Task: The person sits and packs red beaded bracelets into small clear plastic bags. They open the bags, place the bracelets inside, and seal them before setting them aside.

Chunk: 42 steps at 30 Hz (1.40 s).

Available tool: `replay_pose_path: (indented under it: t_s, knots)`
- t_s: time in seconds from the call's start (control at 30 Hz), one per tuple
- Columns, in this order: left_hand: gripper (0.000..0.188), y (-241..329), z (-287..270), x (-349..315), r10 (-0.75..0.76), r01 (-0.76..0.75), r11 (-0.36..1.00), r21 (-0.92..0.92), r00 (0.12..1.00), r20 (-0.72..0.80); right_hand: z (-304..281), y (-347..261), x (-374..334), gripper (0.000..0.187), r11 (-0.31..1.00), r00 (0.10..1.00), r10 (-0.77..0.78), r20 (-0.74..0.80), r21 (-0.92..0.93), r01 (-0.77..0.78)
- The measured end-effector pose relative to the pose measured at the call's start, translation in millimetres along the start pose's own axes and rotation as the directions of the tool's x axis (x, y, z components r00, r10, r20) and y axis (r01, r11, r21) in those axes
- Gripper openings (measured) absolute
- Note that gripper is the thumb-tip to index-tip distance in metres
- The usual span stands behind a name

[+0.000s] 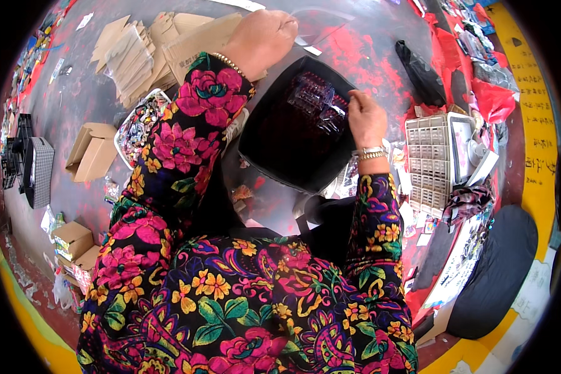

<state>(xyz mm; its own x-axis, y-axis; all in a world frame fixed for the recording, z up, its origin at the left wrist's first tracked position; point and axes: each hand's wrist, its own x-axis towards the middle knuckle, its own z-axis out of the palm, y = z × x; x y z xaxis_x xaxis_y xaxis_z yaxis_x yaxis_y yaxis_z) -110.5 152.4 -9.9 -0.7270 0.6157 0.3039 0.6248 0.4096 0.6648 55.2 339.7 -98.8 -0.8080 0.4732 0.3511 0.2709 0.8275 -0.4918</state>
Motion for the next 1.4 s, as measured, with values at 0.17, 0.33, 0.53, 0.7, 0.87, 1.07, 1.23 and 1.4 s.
replay_pose_path:
  t_s: [0.17,0.33,0.53,0.7,0.87,1.07,1.23,1.4]
  knots:
    - [0.032,4,8,0,0.152,-0.152,0.988,0.029,0.988,-0.002,85,30,-29,0.026,0.981,0.839,0.167,0.518,-0.175,-0.087]
    - [0.032,19,5,-10,0.092,-0.092,0.996,0.003,0.995,0.049,187,51,-115,0.025,0.989,0.564,0.086,0.821,-0.140,0.054]
    - [0.027,28,-12,-20,0.089,-0.095,0.992,0.085,0.994,0.068,227,53,-158,0.049,0.981,0.414,0.141,0.899,-0.182,0.061]
    - [0.025,45,-22,-25,0.146,-0.171,0.961,0.218,0.981,0.128,240,40,-136,0.067,0.989,0.483,0.147,0.863,-0.120,-0.086]
    - [0.025,47,-17,-22,0.159,-0.188,0.958,0.215,0.977,0.145,266,50,-137,0.050,0.976,0.432,0.220,0.875,-0.196,-0.099]
    - [0.024,43,-11,-28,0.099,-0.106,0.992,0.070,0.990,0.098,244,43,-143,0.023,0.956,0.567,0.288,0.771,-0.263,-0.129]
    - [0.026,36,-2,-23,0.090,-0.097,0.993,0.066,0.990,0.108,216,53,-92,0.023,0.945,0.645,0.299,0.703,-0.122,-0.305]
    - [0.030,19,10,-12,0.077,-0.087,0.991,0.101,0.991,0.106,161,60,-31,0.018,0.600,0.576,0.075,0.814,0.425,-0.678]
